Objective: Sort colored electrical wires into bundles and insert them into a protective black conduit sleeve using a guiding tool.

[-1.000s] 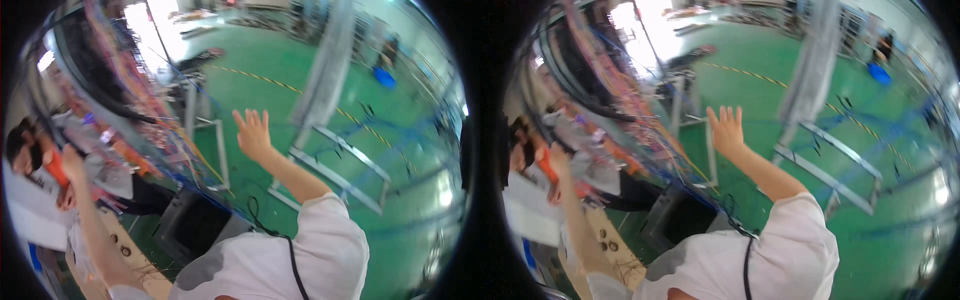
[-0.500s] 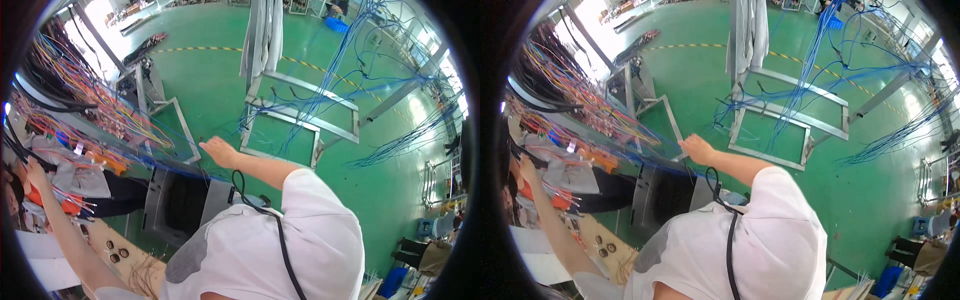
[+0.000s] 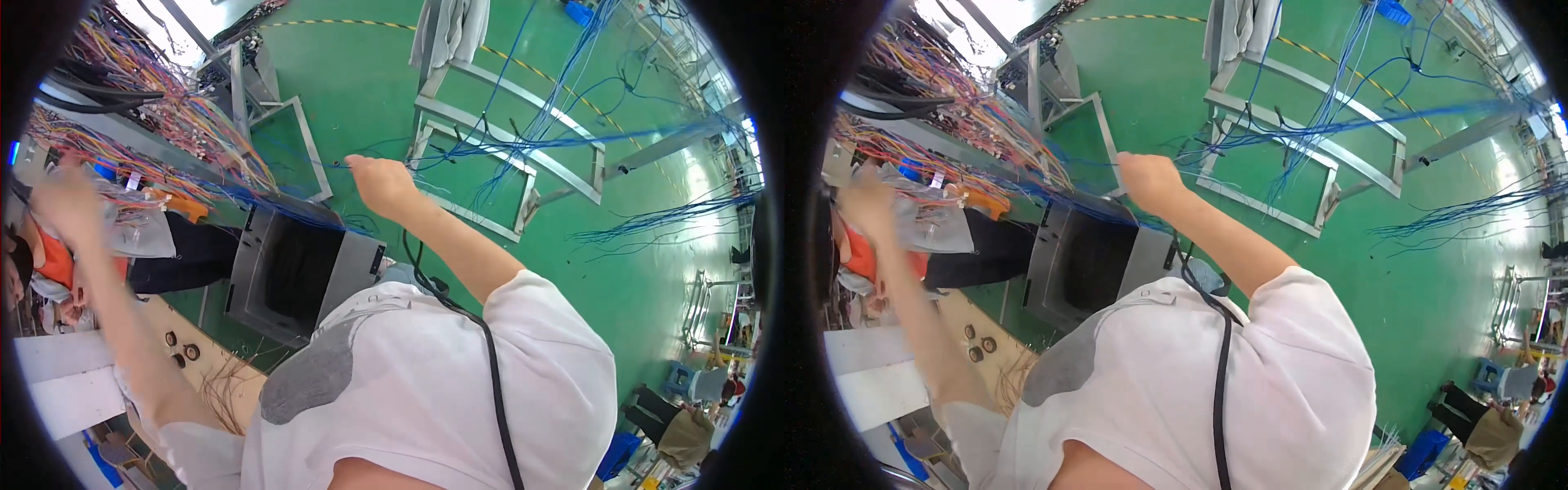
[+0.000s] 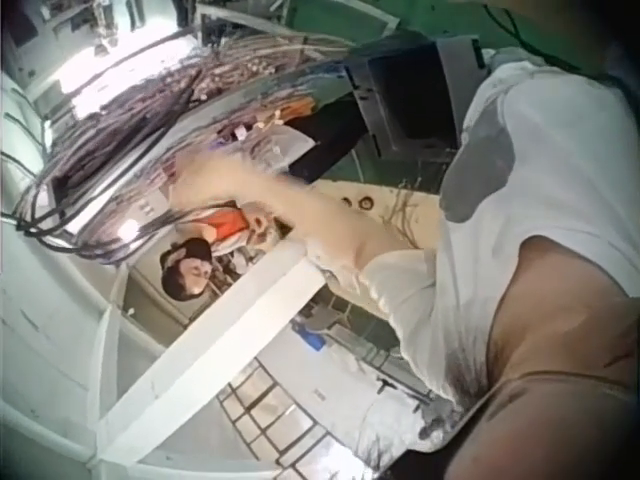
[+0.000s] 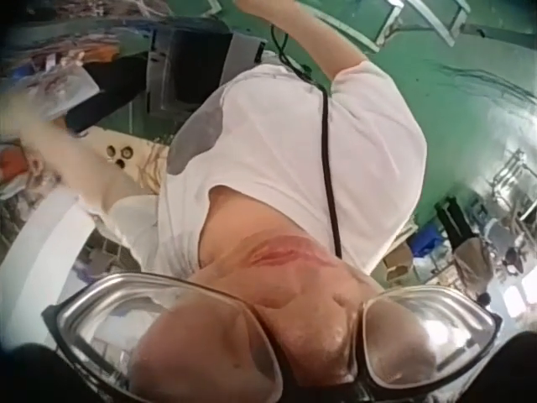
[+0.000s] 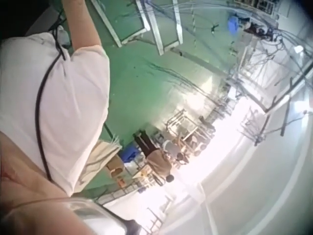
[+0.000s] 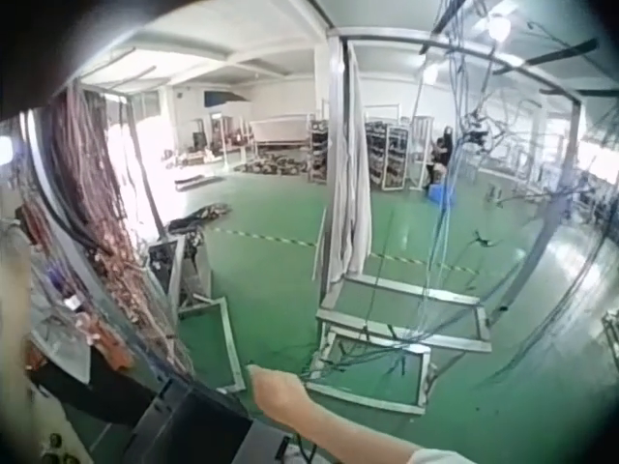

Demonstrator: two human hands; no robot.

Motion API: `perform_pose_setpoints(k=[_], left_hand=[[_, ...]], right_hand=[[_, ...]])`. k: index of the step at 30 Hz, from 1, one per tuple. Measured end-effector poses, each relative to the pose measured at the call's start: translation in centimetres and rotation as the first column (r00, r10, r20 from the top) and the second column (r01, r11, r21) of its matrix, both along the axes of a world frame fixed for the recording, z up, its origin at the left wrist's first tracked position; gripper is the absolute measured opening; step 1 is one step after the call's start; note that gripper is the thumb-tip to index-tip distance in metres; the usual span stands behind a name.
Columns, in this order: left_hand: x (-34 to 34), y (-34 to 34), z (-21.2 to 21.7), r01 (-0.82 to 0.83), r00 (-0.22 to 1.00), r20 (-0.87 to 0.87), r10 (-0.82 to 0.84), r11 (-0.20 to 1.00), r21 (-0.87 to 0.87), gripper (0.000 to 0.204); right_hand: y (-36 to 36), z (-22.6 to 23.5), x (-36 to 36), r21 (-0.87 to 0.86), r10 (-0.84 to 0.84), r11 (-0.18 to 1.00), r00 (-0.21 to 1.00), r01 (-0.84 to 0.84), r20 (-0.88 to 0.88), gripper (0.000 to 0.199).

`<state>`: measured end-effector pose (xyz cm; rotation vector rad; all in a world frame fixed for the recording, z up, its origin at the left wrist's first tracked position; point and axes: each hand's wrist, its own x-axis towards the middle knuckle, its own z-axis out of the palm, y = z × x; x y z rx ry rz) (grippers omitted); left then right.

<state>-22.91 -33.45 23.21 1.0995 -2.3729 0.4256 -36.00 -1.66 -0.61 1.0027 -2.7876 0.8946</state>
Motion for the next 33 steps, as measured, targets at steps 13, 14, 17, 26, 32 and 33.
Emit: perform_pose_setpoints(k=[13, 14, 17, 26, 32, 33], left_hand=[[-4.4, 16.4, -14.0, 0.717, 0.321, -0.222, -0.921, 0.084, 0.692, 0.01], [-5.0, 16.3, -14.2, 0.743, 0.272, -0.261, -0.926, 0.029, 0.669, 0.01], [-6.1, 17.2, -12.7, 0.778, 0.182, -0.246, -0.952, -0.014, 0.628, 0.011], [-9.3, 16.4, -7.9, 0.757, 0.162, -0.358, -0.92, -0.117, 0.643, 0.012], [-12.0, 17.9, 0.7, 0.953, 0.075, -0.512, -0.856, -0.089, 0.289, 0.007], [-12.2, 17.2, 1.3, 0.981, 0.05, -0.58, -0.813, -0.07, 0.182, 0.007]], right_hand=[[16.2, 7.5, 3.5, -0.772, -0.691, 0.593, 0.636, 0.229, -0.343, 0.055], [19.3, 8.6, 1.9, -0.787, -0.795, 0.576, 0.373, 0.221, -0.478, 0.059], [25.4, 12.7, 0.6, -0.886, -0.93, 0.348, -0.011, 0.307, -0.369, 0.052], [20.9, 32.6, -5.6, -0.959, -0.092, 0.239, 0.98, -0.153, -0.179, 0.016], [21.4, 52.1, -16.1, -0.959, -0.269, 0.135, 0.922, -0.25, -0.278, 0.016], [19.8, 53.6, -16.4, -0.956, -0.239, 0.134, 0.927, -0.262, -0.288, 0.016]])
